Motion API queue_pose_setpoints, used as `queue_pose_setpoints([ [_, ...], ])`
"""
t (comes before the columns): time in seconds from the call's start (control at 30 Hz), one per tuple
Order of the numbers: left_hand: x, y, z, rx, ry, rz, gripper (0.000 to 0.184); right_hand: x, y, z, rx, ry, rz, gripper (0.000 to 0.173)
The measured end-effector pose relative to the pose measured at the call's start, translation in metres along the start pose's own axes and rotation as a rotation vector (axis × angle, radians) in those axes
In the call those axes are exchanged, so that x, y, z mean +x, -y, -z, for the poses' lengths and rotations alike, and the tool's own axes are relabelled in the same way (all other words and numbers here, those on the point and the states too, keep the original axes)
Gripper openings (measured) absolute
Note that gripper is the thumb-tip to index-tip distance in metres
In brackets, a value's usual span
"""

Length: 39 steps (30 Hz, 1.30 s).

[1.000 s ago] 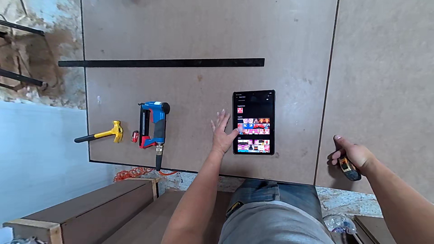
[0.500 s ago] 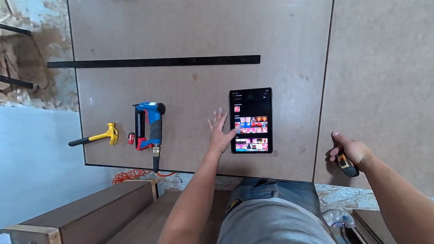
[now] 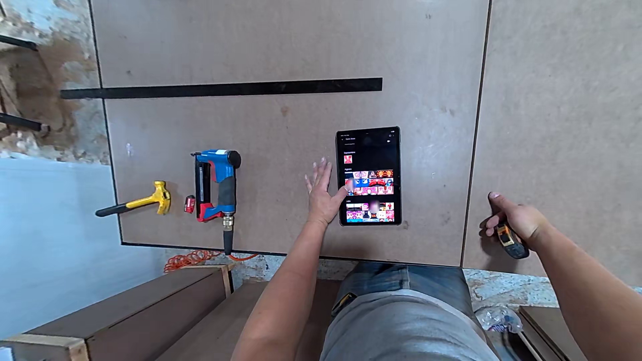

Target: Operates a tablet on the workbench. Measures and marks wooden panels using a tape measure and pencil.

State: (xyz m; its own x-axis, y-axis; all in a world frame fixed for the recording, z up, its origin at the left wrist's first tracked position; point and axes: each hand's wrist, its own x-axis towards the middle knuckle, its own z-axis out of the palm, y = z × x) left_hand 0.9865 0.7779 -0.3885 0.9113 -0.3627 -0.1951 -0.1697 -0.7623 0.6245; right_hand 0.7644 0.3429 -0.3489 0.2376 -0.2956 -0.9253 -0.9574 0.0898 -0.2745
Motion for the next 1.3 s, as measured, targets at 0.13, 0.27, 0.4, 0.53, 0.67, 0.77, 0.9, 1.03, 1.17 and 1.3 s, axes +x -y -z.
queue_pose_setpoints([
  [0.13, -0.0009, -0.0007, 0.0007, -0.018, -0.001, -0.005, 0.077, -0.0007, -0.0005, 0.0, -0.021, -0.005, 0.019, 0.09],
  [0.27, -0.0011, 0.0006, 0.0013, -0.042, 0.005, -0.019, 0.077, -0.001, -0.0002, -0.0006, -0.029, -0.015, 0.011, 0.089],
  [0.4, -0.0004, 0.0017, 0.0015, -0.043, 0.012, -0.016, 0.076, -0.0029, 0.0011, -0.0009, -0.003, -0.017, 0.004, 0.087],
  [0.53, -0.0007, 0.0003, 0.0027, -0.042, 0.016, -0.017, 0.074, -0.0008, 0.0002, -0.0009, -0.001, -0.016, 0.002, 0.088],
  [0.67, -0.0005, -0.0012, 0.0031, -0.022, 0.021, -0.01, 0.075, -0.0019, 0.0008, -0.0009, 0.02, -0.007, -0.003, 0.087],
  [0.77, -0.0002, -0.0015, 0.003, -0.005, 0.032, -0.004, 0.079, -0.0012, 0.0008, -0.0007, 0.01, -0.005, -0.008, 0.088],
  [0.9, -0.0001, 0.0017, 0.0044, -0.017, 0.051, -0.013, 0.095, 0.0016, -0.0015, 0.0006, 0.013, 0.006, 0.004, 0.088],
  [1.03, -0.0001, 0.0024, 0.005, -0.02, 0.061, -0.009, 0.094, 0.0013, -0.0012, 0.0004, 0.003, -0.006, -0.005, 0.089],
  [1.17, -0.0011, -0.0008, 0.0067, -0.015, 0.068, 0.004, 0.092, -0.0043, 0.0003, -0.0004, -0.037, -0.024, 0.018, 0.089],
  [1.3, -0.0003, -0.0015, 0.0068, -0.013, 0.066, 0.005, 0.091, -0.0029, 0.0004, -0.0005, -0.039, -0.036, 0.017, 0.088],
])
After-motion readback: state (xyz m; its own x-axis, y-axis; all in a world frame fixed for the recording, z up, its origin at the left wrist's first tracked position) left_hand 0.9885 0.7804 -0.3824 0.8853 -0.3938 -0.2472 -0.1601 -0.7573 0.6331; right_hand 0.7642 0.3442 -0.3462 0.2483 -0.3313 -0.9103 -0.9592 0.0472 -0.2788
